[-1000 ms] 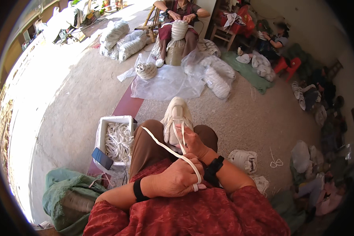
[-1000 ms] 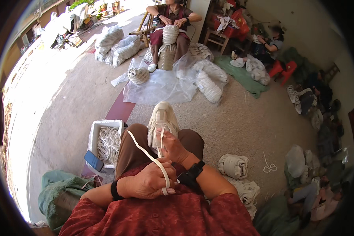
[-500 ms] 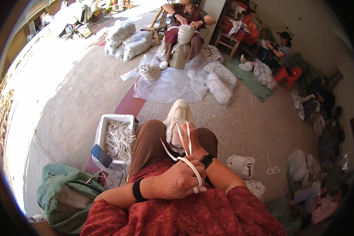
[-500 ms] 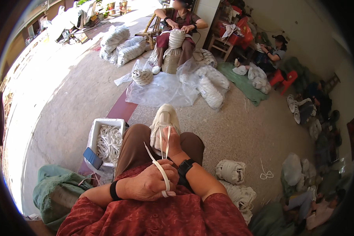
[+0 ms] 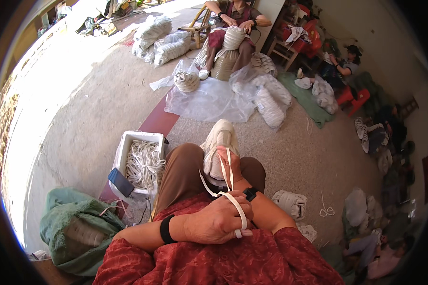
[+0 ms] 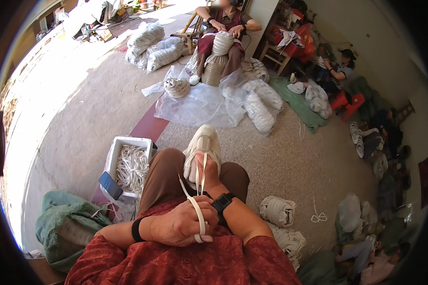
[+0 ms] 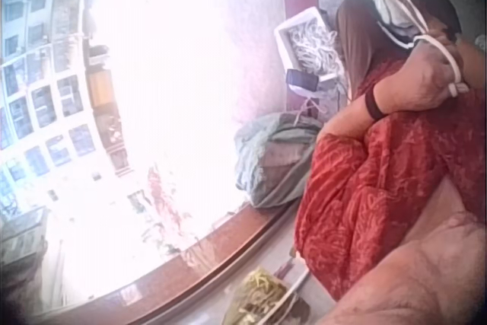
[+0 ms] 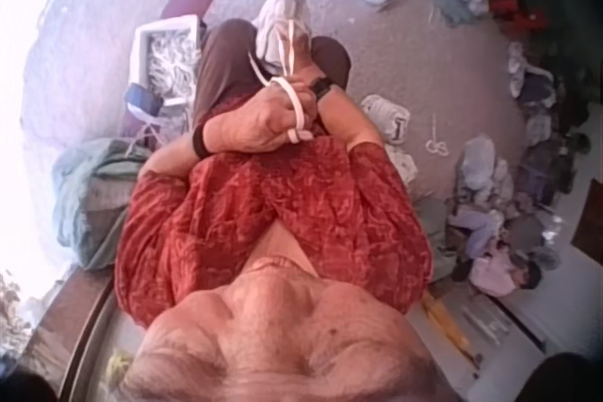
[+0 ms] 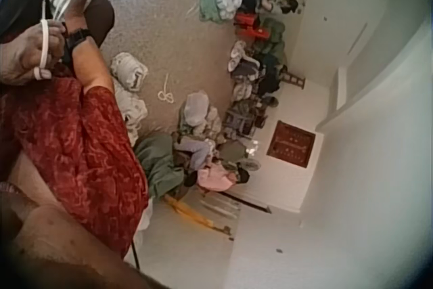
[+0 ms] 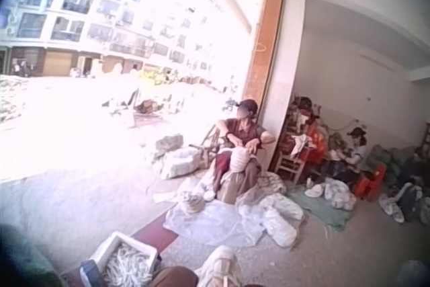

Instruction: Lacing a pair of white sneakers while sitting in a shoe manufacturing workshop.

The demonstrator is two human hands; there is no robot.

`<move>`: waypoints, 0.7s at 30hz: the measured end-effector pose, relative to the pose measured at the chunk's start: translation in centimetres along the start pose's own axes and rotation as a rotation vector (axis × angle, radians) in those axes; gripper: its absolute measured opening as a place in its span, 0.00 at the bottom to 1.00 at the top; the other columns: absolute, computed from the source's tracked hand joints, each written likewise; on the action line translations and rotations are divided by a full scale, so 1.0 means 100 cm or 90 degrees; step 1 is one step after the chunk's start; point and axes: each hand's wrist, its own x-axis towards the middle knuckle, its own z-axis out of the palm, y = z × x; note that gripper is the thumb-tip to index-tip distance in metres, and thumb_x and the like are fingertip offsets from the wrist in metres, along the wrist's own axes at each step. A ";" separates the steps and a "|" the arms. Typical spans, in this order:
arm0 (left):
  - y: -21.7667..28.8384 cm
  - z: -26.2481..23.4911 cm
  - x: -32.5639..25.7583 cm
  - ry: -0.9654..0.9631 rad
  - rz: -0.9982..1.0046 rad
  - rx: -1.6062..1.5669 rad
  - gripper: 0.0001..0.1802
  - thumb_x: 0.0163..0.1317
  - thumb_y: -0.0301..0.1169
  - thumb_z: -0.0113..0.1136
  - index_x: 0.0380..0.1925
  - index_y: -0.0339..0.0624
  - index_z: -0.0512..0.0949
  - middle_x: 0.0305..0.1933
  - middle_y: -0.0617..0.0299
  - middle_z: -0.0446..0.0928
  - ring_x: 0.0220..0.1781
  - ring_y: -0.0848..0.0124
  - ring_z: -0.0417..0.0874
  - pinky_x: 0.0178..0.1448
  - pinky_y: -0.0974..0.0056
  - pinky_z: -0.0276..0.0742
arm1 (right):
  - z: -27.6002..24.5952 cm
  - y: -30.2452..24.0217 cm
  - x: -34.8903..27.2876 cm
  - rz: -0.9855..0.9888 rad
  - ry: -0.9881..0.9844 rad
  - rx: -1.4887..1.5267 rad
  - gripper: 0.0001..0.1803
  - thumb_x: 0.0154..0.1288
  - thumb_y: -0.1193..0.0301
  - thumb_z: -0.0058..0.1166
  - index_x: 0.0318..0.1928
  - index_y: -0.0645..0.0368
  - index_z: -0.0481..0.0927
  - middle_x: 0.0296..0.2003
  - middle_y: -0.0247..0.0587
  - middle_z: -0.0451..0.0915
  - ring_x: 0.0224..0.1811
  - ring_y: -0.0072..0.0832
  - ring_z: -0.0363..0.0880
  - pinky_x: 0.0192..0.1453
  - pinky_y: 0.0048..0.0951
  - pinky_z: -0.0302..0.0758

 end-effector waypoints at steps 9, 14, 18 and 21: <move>-0.013 -0.070 -0.049 0.378 -0.268 -0.319 0.17 0.65 0.38 0.51 0.21 0.39 0.73 0.32 0.55 0.74 0.33 0.65 0.73 0.38 0.64 0.68 | -0.051 -0.014 0.033 0.148 -0.294 0.166 0.14 0.61 0.68 0.55 0.21 0.61 0.73 0.17 0.30 0.70 0.21 0.21 0.66 0.27 0.25 0.66; -0.064 -0.133 -0.219 0.914 -0.123 -0.683 0.17 0.69 0.40 0.44 0.20 0.46 0.63 0.22 0.68 0.60 0.22 0.77 0.60 0.17 0.76 0.56 | -0.141 -0.019 0.006 0.243 -0.212 0.367 0.21 0.59 0.64 0.59 0.14 0.57 0.67 0.12 0.29 0.63 0.16 0.19 0.58 0.23 0.26 0.58; -0.087 -0.124 -0.370 1.327 -0.220 -0.572 0.22 0.70 0.45 0.38 0.18 0.48 0.60 0.19 0.67 0.58 0.19 0.76 0.58 0.13 0.74 0.49 | -0.179 0.031 -0.062 0.440 0.253 0.575 0.20 0.61 0.59 0.57 0.16 0.47 0.66 0.11 0.26 0.60 0.14 0.17 0.55 0.21 0.24 0.54; -0.088 -0.100 -0.446 1.454 -0.340 -0.402 0.23 0.71 0.47 0.35 0.17 0.49 0.59 0.16 0.67 0.57 0.15 0.76 0.58 0.12 0.74 0.48 | -0.235 0.087 -0.121 0.553 0.507 0.542 0.14 0.60 0.62 0.57 0.22 0.48 0.69 0.15 0.25 0.58 0.13 0.18 0.54 0.22 0.25 0.59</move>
